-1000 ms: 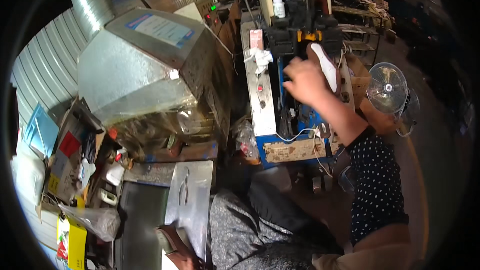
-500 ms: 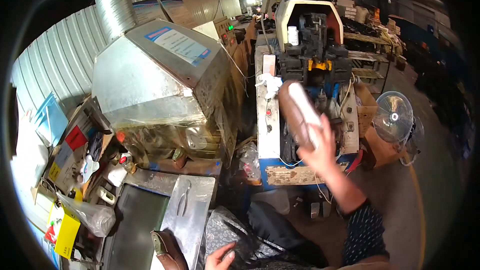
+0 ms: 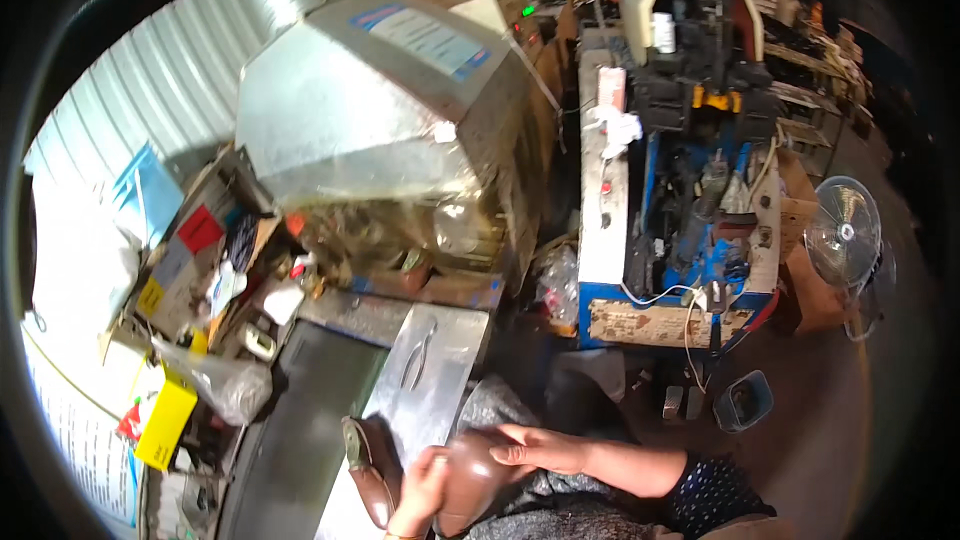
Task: Operate a shoe-lasting machine to shape and press footwear components.
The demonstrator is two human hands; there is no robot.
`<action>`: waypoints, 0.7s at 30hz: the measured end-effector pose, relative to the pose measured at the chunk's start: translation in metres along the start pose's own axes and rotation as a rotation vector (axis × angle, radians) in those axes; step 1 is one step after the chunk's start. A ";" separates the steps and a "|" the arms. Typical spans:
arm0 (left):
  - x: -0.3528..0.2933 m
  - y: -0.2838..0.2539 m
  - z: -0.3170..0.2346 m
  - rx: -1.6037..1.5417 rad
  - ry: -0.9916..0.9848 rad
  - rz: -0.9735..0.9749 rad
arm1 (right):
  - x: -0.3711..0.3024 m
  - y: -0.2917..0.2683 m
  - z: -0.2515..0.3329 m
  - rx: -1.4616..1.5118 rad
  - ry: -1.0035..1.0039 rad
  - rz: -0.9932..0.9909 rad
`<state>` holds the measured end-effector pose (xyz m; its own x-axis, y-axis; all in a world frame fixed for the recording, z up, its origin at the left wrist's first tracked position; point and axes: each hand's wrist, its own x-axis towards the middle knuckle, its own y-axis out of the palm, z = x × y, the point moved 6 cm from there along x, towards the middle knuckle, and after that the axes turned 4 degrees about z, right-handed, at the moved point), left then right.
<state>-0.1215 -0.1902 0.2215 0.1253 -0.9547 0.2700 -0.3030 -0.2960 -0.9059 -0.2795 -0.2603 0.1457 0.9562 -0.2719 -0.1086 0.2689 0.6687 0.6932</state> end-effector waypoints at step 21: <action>-0.086 0.040 0.246 -0.337 -0.688 -0.230 | 0.227 -0.151 0.117 -0.860 -0.463 -0.802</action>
<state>0.0883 -0.1116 0.0821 0.7409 -0.6672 0.0768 -0.4542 -0.5819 -0.6746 -0.1170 -0.5040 0.1003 0.4070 -0.9082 0.0971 0.9074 0.3899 -0.1568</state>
